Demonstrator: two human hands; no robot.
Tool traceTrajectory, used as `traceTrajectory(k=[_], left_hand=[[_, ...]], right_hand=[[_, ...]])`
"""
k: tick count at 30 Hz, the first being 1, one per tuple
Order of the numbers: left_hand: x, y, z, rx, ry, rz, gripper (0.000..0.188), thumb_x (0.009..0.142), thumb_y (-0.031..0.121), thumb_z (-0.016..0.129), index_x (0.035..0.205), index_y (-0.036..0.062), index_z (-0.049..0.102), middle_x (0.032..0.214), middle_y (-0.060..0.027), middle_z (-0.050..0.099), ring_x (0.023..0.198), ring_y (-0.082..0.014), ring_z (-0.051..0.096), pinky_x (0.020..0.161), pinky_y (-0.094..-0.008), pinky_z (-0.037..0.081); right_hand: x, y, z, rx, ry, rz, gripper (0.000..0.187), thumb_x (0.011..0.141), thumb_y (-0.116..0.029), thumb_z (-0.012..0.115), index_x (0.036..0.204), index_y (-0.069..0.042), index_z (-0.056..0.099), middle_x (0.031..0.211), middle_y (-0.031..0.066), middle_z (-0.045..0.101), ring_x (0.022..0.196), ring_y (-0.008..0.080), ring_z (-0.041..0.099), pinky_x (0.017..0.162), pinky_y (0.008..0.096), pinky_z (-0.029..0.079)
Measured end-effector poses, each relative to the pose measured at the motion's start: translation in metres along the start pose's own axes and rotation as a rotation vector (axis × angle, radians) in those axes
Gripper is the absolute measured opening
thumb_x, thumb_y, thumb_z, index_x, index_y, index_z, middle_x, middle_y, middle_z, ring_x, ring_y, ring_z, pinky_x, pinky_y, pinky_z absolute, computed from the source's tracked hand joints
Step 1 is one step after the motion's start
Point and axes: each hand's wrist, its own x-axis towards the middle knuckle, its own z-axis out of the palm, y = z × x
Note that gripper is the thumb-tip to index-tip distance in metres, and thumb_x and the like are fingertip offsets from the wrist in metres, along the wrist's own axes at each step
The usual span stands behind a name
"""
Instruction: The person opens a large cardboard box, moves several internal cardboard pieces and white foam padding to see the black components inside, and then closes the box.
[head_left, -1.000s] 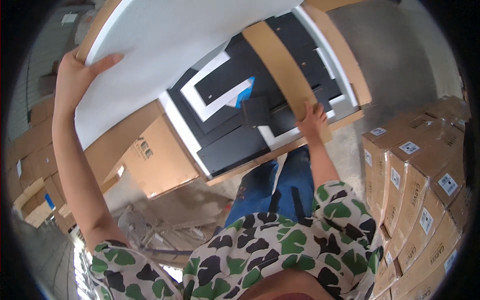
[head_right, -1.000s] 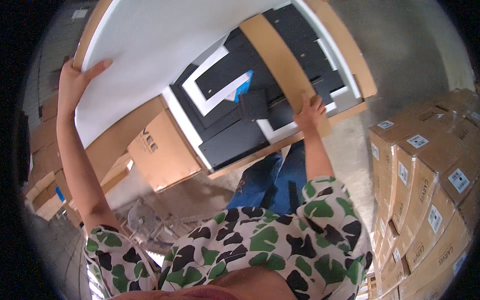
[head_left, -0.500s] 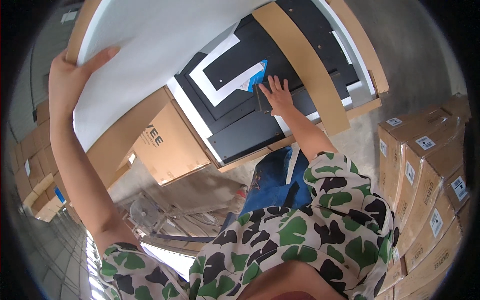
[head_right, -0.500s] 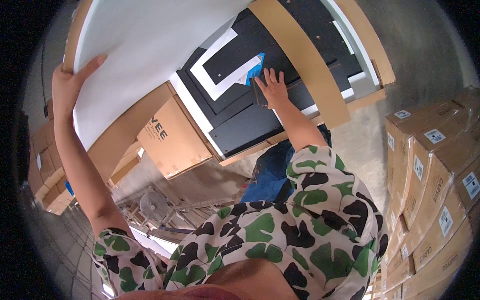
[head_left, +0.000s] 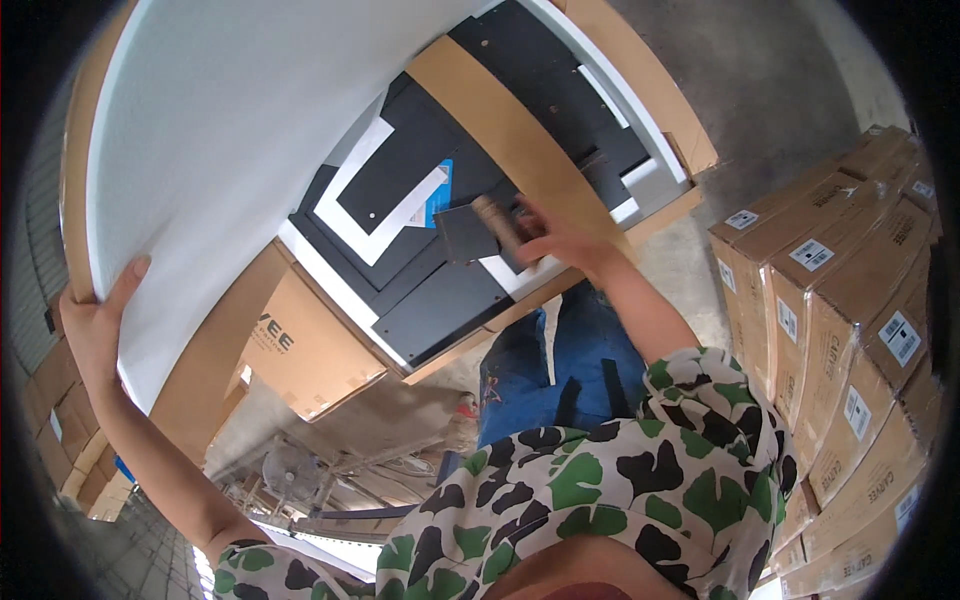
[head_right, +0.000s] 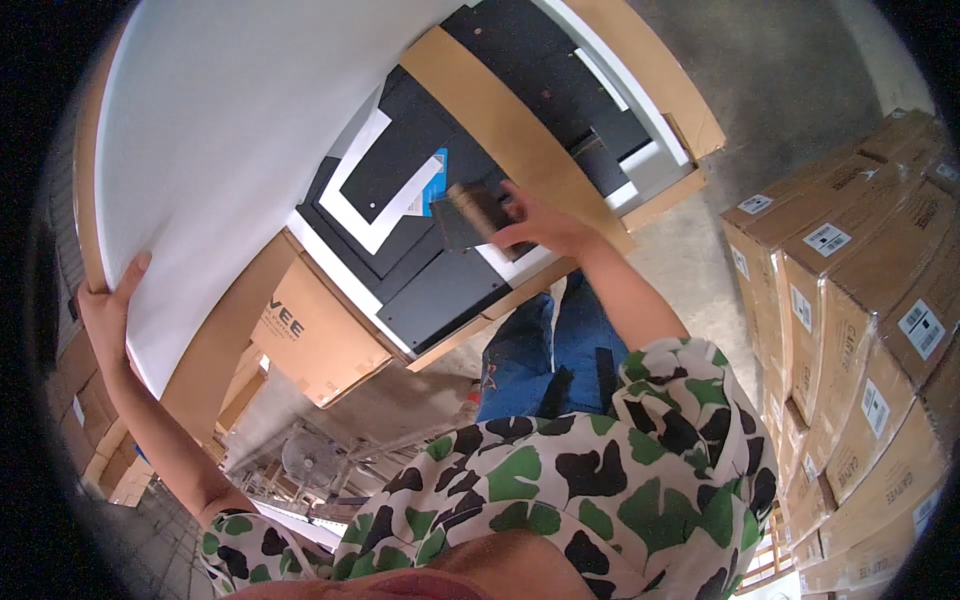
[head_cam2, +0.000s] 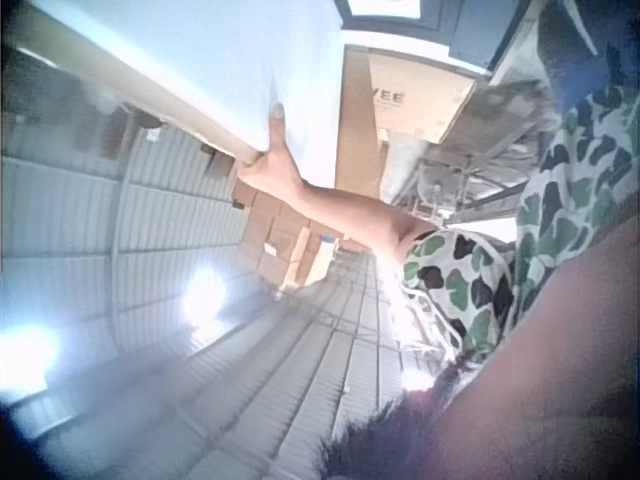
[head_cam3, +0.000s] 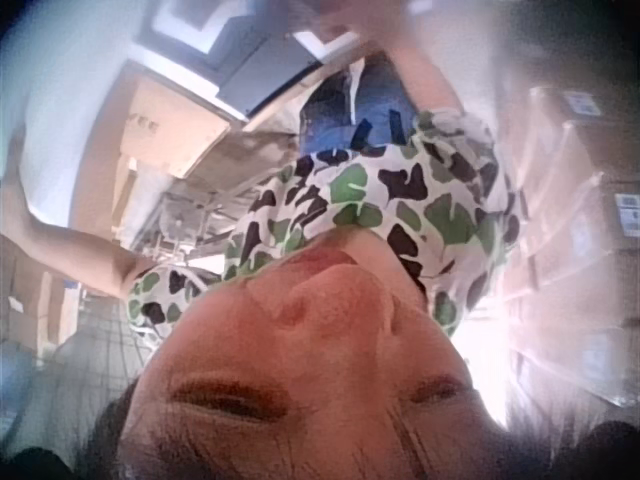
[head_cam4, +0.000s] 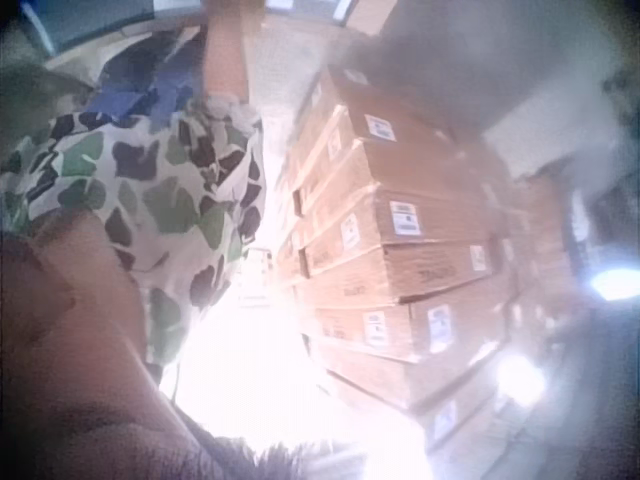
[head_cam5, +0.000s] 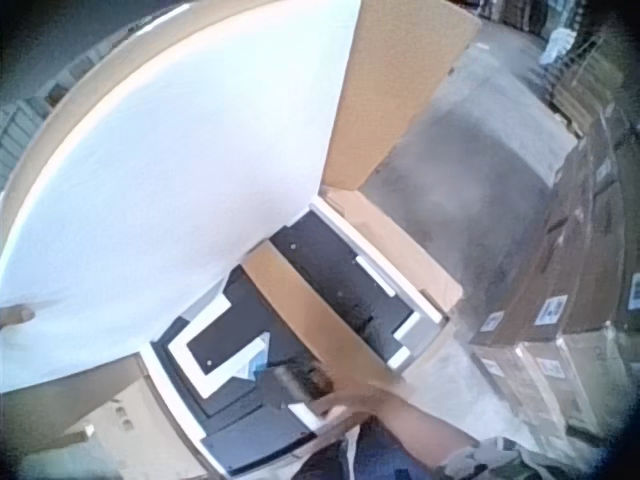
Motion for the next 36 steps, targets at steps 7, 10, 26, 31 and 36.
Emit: traceTrajectory(k=[7,10,26,31,36], left_hand=[[0.000,-0.008,0.002,-0.029,-0.003,-0.011,0.046,0.065,0.027,0.081,0.092,-0.0059,0.062,0.081,-0.0121,0.065,0.071,-0.0169,0.061,0.069,-0.0280,0.047],[0.000,-0.008,0.000,-0.072,-0.007,-0.020,0.046,0.066,0.025,0.081,0.094,-0.0060,0.062,0.087,-0.0120,0.065,0.078,-0.0178,0.060,0.073,-0.0283,0.046],[0.002,-0.035,-0.012,0.015,0.004,-0.017,0.040,0.069,0.010,0.078,0.102,-0.0037,0.060,0.097,-0.0060,0.061,0.088,-0.0142,0.053,0.083,-0.0274,0.041],[0.005,-0.042,-0.014,-0.006,-0.026,-0.008,0.036,0.069,0.008,0.077,0.099,-0.0033,0.060,0.096,-0.0047,0.061,0.088,-0.0131,0.053,0.082,-0.0271,0.040],[0.015,-0.059,-0.024,-0.049,0.036,-0.025,0.043,0.070,0.008,0.077,0.106,-0.0030,0.057,0.101,-0.0070,0.060,0.092,-0.0159,0.054,0.086,-0.0293,0.040]], right_hand=[[-0.039,0.041,-0.180,0.339,0.269,-0.216,0.105,0.058,-0.026,0.082,0.142,-0.011,0.021,0.112,0.0132,0.055,0.096,0.0217,0.056,0.087,0.0301,0.045],[-0.015,0.049,-0.224,-0.160,0.590,-0.153,0.105,0.058,-0.027,0.082,0.142,-0.010,0.022,0.114,0.0172,0.053,0.101,0.0243,0.054,0.090,0.0337,0.042],[0.067,0.075,-0.243,-1.058,0.885,-0.206,0.024,0.080,-0.007,0.056,0.103,-0.003,0.053,0.089,0.0189,0.061,0.082,0.0364,0.059,0.072,0.0433,0.048],[0.074,0.083,-0.251,-0.861,0.891,-0.276,0.029,0.080,-0.009,0.061,0.107,-0.002,0.054,0.090,0.0182,0.063,0.082,0.0338,0.062,0.072,0.0393,0.050],[0.075,0.120,-0.250,-0.707,0.919,-0.380,0.032,0.079,-0.011,0.065,0.108,-0.003,0.054,0.093,0.0180,0.064,0.086,0.0335,0.062,0.071,0.0391,0.049]])
